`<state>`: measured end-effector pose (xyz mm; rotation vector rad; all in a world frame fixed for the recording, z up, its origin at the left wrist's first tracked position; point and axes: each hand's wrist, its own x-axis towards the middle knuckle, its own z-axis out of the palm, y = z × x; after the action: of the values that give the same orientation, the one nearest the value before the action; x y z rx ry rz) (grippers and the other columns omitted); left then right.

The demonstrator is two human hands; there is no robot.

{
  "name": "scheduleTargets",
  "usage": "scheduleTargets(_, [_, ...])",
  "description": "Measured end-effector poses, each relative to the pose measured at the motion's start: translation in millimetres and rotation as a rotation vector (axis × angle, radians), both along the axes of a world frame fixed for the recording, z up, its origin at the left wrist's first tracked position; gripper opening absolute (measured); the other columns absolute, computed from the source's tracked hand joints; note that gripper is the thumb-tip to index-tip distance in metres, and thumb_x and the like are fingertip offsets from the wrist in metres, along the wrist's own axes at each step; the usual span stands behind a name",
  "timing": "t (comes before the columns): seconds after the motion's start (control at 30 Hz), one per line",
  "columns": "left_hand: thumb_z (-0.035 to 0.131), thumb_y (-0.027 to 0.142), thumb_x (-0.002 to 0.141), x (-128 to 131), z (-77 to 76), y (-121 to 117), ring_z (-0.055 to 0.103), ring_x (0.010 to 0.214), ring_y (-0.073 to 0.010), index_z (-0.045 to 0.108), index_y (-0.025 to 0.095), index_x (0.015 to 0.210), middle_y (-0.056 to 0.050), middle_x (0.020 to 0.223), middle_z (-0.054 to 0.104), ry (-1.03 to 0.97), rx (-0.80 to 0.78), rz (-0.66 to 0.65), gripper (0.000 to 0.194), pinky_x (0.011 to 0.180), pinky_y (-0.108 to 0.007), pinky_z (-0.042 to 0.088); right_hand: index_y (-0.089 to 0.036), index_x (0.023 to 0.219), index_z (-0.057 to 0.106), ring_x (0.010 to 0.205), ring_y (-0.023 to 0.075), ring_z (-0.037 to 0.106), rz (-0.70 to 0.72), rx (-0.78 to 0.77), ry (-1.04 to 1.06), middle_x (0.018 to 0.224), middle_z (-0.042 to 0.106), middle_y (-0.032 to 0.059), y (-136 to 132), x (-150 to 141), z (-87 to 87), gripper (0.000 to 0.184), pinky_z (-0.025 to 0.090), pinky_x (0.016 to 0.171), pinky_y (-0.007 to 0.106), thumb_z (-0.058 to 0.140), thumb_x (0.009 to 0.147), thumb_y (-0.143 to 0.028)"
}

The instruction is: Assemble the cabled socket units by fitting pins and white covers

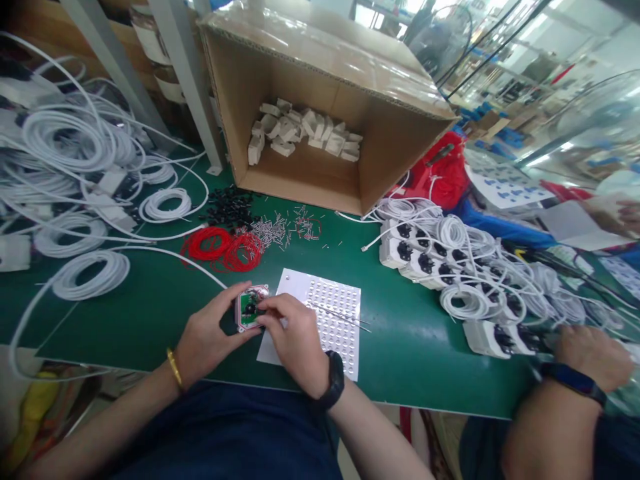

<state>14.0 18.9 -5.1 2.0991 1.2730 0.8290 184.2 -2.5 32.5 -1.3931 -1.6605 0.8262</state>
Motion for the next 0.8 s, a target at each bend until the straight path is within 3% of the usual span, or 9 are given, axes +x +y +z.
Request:
scheduleTargets(0.17, [0.066, 0.028, 0.077, 1.4, 3.7, 0.6, 0.055, 0.115, -0.0227, 0.047, 0.023, 0.124, -0.007, 0.122, 0.059, -0.048, 0.05, -0.033, 0.051, 0.101, -0.039, 0.045, -0.017, 0.086, 0.065, 0.079, 0.0199, 0.055, 0.104, 0.285, -0.36, 0.083, 0.064, 0.0081, 9.3, -11.4, -3.9, 0.013, 0.049, 0.07, 0.033, 0.052, 0.088, -0.015])
scheduleTargets(0.27, [0.068, 0.029, 0.075, 1.4, 4.3, -0.9, 0.055, 0.116, -0.0231, 0.048, 0.021, 0.123, -0.008, 0.123, 0.059, -0.044, 0.038, -0.025, 0.052, 0.102, -0.039, 0.044, -0.015, 0.089, 0.064, 0.078, 0.0197, 0.053, 0.282, 0.303, -0.482, 0.085, 0.063, 0.0083, 14.2, -6.5, 7.9, 0.015, 0.048, 0.07, 0.033, 0.049, 0.09, -0.012])
scheduleTargets(0.37, [0.072, 0.03, 0.072, 0.4, 3.5, -2.3, 0.055, 0.116, -0.0223, 0.041, 0.019, 0.13, -0.01, 0.127, 0.057, -0.022, -0.014, 0.01, 0.067, 0.101, -0.036, 0.044, -0.013, 0.089, 0.063, 0.082, 0.0216, 0.052, 0.41, 0.263, -0.656, 0.089, 0.061, 0.0095, 17.5, -5.1, 21.3, 0.013, 0.048, 0.071, 0.033, 0.051, 0.087, -0.008])
scheduleTargets(0.47, [0.072, 0.031, 0.071, -0.6, 1.9, -2.7, 0.055, 0.115, -0.0224, 0.034, 0.017, 0.134, -0.012, 0.128, 0.056, 0.007, -0.04, 0.048, 0.076, 0.099, -0.036, 0.045, -0.011, 0.092, 0.062, 0.084, 0.0234, 0.052, 0.411, 0.253, -0.76, 0.092, 0.06, 0.0113, 18.6, -10.0, 29.4, 0.013, 0.05, 0.07, 0.034, 0.053, 0.084, -0.005])
scheduleTargets(0.8, [0.066, 0.03, 0.075, 0.8, 4.0, 0.5, 0.058, 0.108, -0.0245, 0.044, 0.019, 0.122, -0.01, 0.117, 0.06, -0.006, -0.004, 0.034, 0.053, 0.094, -0.04, 0.047, -0.012, 0.094, 0.061, 0.082, 0.0244, 0.053, 0.32, 0.182, -0.847, 0.09, 0.061, 0.0119, 15.5, -22.9, 36.3, 0.016, 0.051, 0.065, 0.036, 0.052, 0.084, -0.004])
